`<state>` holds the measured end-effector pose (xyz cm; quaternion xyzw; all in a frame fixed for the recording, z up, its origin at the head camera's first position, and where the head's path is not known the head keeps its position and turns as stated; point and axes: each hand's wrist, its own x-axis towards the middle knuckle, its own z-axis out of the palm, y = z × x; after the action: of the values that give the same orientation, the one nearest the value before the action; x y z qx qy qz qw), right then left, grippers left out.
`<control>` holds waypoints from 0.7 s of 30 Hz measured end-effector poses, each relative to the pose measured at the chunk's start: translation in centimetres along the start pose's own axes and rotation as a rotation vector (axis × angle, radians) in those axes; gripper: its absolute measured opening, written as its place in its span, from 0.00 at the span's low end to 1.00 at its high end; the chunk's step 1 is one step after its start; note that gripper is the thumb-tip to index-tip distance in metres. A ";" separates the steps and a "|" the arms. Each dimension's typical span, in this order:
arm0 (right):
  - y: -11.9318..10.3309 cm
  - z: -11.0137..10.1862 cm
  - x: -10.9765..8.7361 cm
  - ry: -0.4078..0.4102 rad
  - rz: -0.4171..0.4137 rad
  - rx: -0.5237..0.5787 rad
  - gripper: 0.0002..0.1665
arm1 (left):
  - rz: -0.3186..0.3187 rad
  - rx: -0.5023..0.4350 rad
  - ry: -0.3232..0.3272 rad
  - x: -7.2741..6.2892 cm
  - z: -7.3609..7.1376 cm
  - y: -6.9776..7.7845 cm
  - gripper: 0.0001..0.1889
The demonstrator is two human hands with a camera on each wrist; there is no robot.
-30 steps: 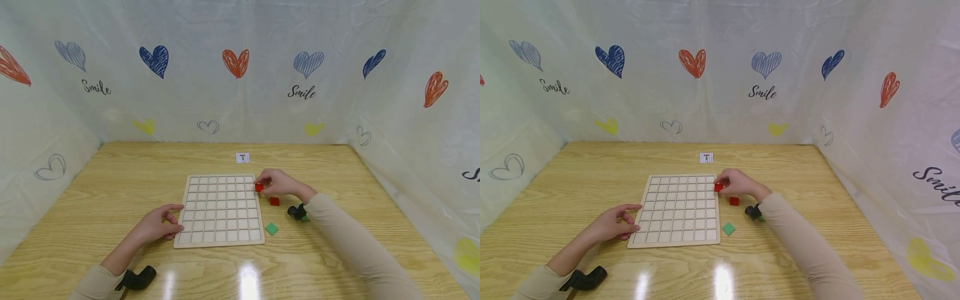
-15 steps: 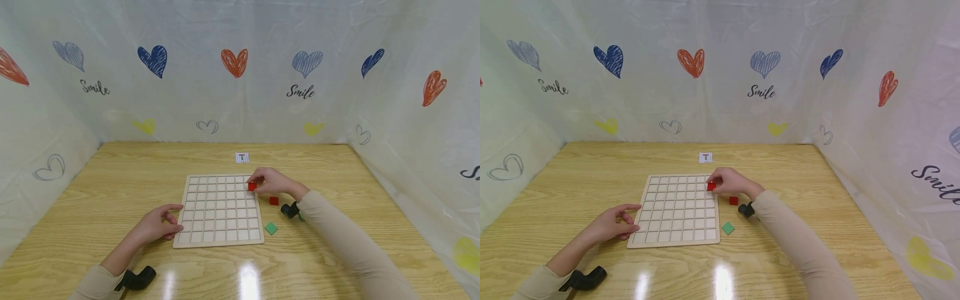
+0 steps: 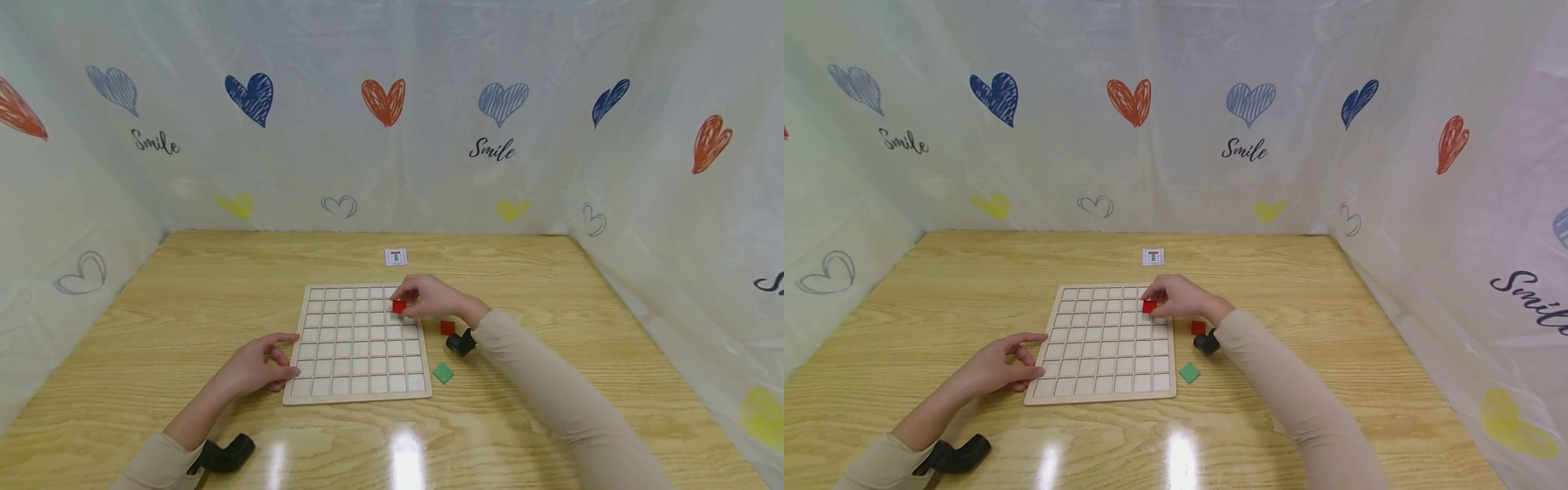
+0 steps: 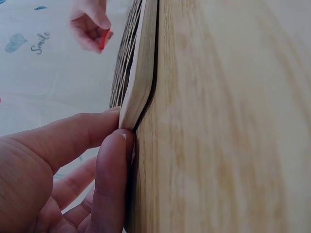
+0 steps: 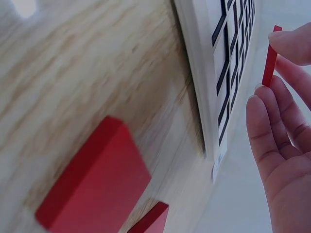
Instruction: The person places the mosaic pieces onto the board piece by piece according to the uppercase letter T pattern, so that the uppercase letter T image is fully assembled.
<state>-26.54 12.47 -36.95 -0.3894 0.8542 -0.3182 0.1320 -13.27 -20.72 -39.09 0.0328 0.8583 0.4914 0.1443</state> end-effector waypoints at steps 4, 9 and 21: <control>-0.2 0.2 0.6 -0.009 -0.013 -0.001 0.18 | -0.004 0.001 0.000 -0.1 0.0 0.0 0.35; -0.2 0.6 1.4 -0.018 -0.043 -0.012 0.18 | -0.012 0.001 0.000 -0.1 0.0 0.0 0.35; -0.9 1.3 3.0 -0.045 -0.098 -0.026 0.17 | -0.010 0.004 -0.001 0.0 0.0 0.1 0.34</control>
<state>-27.36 9.19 -37.27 -0.4396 0.8349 -0.3045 0.1305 -13.34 -20.69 -38.99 0.0291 0.8593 0.4889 0.1472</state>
